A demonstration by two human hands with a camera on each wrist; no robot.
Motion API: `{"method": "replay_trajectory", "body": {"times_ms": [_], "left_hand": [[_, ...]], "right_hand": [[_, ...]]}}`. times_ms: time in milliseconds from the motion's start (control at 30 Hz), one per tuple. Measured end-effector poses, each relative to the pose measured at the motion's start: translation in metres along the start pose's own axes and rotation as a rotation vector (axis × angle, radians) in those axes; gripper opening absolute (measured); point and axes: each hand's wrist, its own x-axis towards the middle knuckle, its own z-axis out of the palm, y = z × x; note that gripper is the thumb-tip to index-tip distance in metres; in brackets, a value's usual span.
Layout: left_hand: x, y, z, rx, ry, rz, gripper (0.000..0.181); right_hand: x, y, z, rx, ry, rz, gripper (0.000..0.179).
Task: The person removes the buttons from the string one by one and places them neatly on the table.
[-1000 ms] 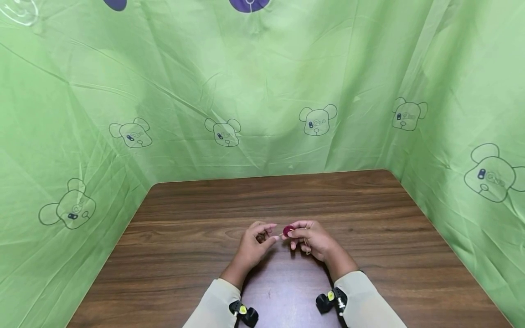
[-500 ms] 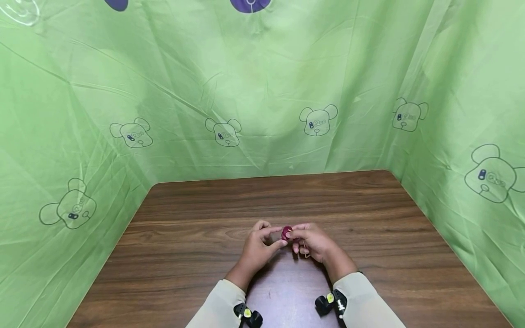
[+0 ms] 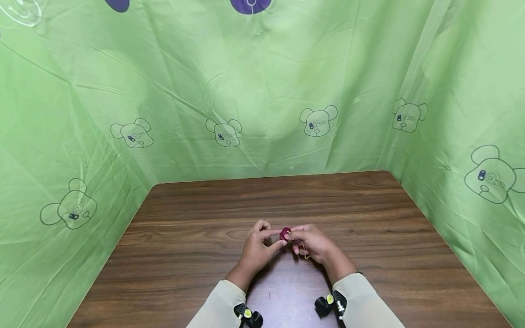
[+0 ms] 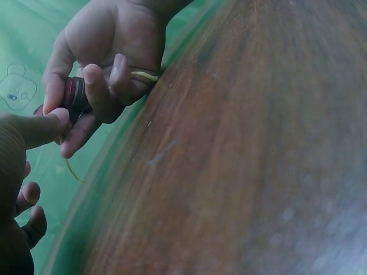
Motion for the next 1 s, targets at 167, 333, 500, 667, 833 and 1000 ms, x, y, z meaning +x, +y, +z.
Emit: {"method": "replay_trajectory", "body": {"times_ms": [167, 333, 500, 667, 833, 1000], "left_hand": [[-0.0001, -0.0032, 0.0006, 0.014, 0.040, 0.108, 0.026], [0.0003, -0.0063, 0.0006, -0.014, 0.047, 0.157, 0.022], [0.0002, -0.0084, 0.0000, 0.002, 0.066, 0.164, 0.022], [-0.0001, -0.0089, -0.0010, 0.014, 0.088, 0.143, 0.020], [0.0002, -0.0070, -0.0028, 0.007, 0.083, 0.119, 0.020], [0.0003, -0.0076, -0.0027, 0.006, 0.089, 0.116, 0.019]], "right_hand": [[-0.0010, -0.0012, 0.0000, -0.011, -0.018, -0.002, 0.016], [-0.0031, -0.0028, -0.0002, 0.003, -0.047, 0.001, 0.016], [-0.0041, -0.0035, -0.0014, 0.001, -0.059, -0.001, 0.012], [-0.0037, -0.0037, -0.0026, 0.008, -0.030, 0.008, 0.021], [-0.0024, -0.0035, -0.0021, 0.045, -0.013, -0.004, 0.040], [-0.0024, -0.0030, -0.0028, 0.070, -0.004, -0.021, 0.044]]}}
